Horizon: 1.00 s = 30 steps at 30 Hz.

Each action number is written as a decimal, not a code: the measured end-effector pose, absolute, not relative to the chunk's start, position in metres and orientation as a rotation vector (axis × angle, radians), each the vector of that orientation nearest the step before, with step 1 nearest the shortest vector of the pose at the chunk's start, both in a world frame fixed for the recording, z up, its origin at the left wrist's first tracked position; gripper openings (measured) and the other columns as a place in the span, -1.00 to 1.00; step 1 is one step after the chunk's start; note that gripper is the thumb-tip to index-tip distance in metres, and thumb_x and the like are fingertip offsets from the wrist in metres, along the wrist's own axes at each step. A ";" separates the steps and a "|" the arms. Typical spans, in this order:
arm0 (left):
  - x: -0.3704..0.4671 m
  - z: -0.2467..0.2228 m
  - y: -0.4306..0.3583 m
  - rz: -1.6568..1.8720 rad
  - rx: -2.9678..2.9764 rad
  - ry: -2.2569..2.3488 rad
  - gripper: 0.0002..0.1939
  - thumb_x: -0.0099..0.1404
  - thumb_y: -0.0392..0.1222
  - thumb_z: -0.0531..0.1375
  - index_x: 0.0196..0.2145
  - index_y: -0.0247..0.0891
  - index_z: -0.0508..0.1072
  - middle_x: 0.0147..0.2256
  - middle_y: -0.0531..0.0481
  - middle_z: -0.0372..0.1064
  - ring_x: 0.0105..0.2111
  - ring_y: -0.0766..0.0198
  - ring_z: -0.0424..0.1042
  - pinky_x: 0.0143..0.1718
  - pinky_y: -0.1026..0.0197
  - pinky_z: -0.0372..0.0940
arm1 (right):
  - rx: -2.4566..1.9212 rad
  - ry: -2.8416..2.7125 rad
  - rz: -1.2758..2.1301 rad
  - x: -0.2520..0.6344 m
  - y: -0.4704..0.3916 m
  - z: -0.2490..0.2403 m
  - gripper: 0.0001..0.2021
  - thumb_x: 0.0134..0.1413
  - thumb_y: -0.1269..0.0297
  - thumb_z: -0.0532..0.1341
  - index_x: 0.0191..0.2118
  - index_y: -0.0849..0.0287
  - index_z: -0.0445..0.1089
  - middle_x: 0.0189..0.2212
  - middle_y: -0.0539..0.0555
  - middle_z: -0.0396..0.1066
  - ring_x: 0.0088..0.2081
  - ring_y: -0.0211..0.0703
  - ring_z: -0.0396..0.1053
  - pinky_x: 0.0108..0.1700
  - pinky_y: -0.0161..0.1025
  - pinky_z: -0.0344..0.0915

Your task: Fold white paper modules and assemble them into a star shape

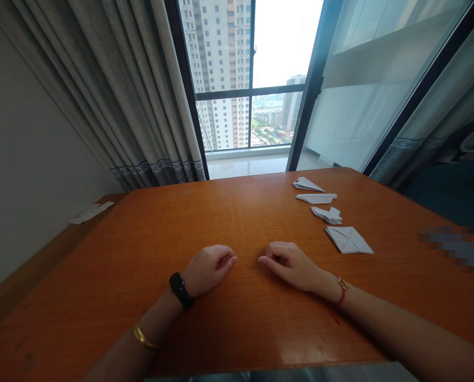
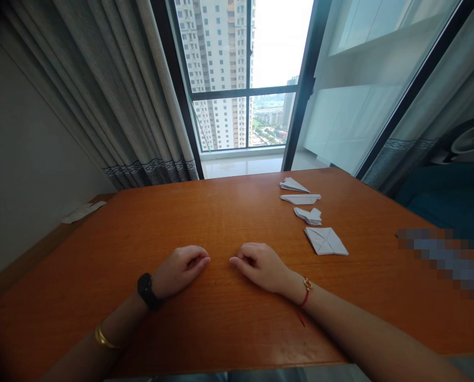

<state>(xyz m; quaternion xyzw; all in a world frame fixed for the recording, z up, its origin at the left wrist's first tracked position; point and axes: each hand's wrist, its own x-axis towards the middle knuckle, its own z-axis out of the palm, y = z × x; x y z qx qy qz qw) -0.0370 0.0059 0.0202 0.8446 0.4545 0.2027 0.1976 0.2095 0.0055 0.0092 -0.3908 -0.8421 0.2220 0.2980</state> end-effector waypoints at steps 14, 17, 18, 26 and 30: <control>-0.037 0.020 0.005 0.577 2.361 1.257 -0.73 0.35 -0.10 0.01 -0.33 -0.22 0.46 -0.40 0.00 0.42 -0.42 0.29 0.34 -0.39 0.27 0.17 | -1.029 -2.370 0.419 0.211 0.006 0.009 -0.69 0.23 0.16 0.10 -0.50 0.17 0.29 -0.54 0.01 0.35 -0.48 -0.27 0.23 -0.37 -0.30 0.12; -0.037 0.020 0.005 0.565 2.374 1.258 -0.74 0.35 -0.11 0.01 -0.33 -0.23 0.46 -0.38 -0.01 0.43 -0.40 0.28 0.35 -0.37 0.27 0.18 | -1.049 -2.377 0.405 0.212 0.007 0.010 -0.69 0.23 0.16 0.10 -0.51 0.17 0.29 -0.54 0.01 0.35 -0.48 -0.27 0.23 -0.38 -0.30 0.11; -0.037 0.020 0.005 0.559 2.378 1.258 -0.74 0.36 -0.11 0.01 -0.33 -0.23 0.46 -0.38 -0.01 0.43 -0.40 0.28 0.35 -0.36 0.27 0.18 | -1.051 -2.381 0.404 0.212 0.007 0.010 -0.69 0.23 0.16 0.10 -0.51 0.17 0.29 -0.54 0.01 0.35 -0.48 -0.27 0.23 -0.38 -0.30 0.11; -0.037 0.020 0.005 0.540 2.378 1.251 -0.74 0.35 -0.11 0.01 -0.33 -0.23 0.45 -0.38 -0.02 0.43 -0.37 0.26 0.36 -0.34 0.26 0.21 | -1.029 -2.412 0.402 0.211 0.008 0.006 -0.70 0.23 0.17 0.10 -0.49 0.17 0.32 -0.52 0.02 0.38 -0.47 -0.25 0.27 -0.37 -0.29 0.14; -0.037 0.020 0.005 0.532 2.388 1.250 -0.74 0.36 -0.11 0.01 -0.33 -0.22 0.45 -0.36 -0.02 0.44 -0.36 0.26 0.38 -0.33 0.26 0.21 | -1.033 -2.428 0.385 0.212 0.008 0.007 -0.70 0.23 0.16 0.10 -0.49 0.17 0.33 -0.51 0.03 0.39 -0.45 -0.24 0.28 -0.35 -0.28 0.15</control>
